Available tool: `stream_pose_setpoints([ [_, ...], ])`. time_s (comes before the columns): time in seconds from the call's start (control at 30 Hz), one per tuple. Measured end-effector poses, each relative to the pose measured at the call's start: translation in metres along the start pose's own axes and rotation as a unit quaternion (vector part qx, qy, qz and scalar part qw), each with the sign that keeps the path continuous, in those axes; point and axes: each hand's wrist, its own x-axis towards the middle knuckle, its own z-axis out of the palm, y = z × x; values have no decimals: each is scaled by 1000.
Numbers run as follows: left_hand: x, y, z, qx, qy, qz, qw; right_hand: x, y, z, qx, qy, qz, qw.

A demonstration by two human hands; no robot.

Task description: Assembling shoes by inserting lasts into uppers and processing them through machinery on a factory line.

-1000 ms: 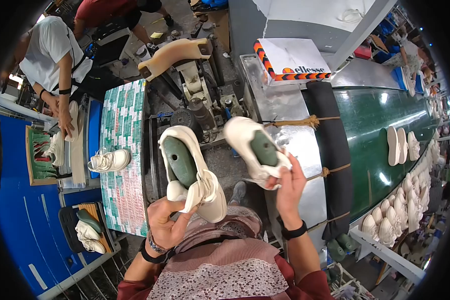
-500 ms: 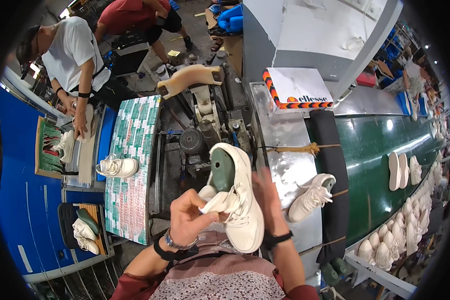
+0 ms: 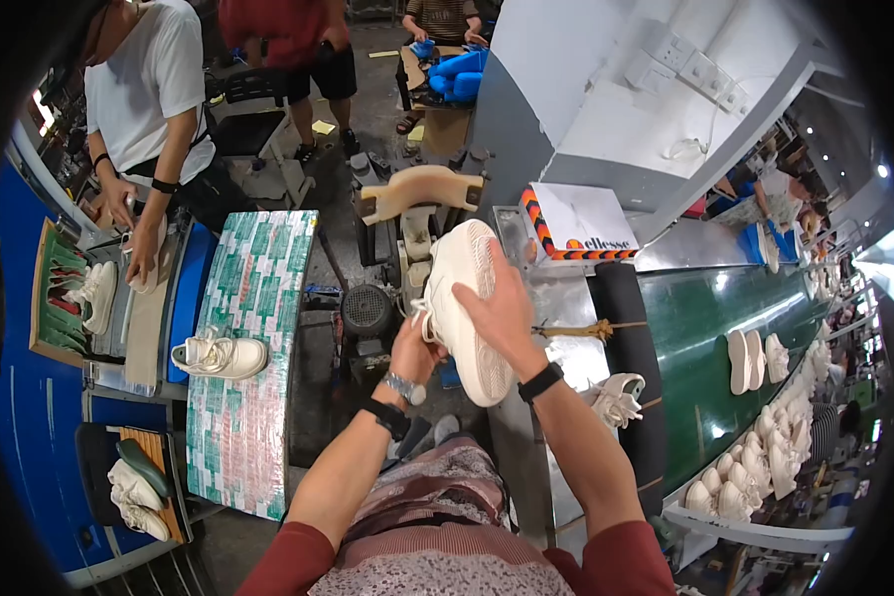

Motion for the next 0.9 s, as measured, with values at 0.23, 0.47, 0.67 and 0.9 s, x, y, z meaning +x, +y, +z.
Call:
stream_pose_setpoints([
  [0.23,12,-32,4,-118,-23,-57,991,37,-68,5,-234,-105,-26,966],
  [0.47,-9,-62,-40,-49,-15,-103,993,-29,-39,9,-168,14,-94,981],
  [0.67,-62,-25,33,-103,-73,-118,985,-39,-34,14,-153,22,-83,984],
  [0.9,-33,-24,43,-208,-140,-145,957,-50,-44,14,-129,75,-63,987],
])
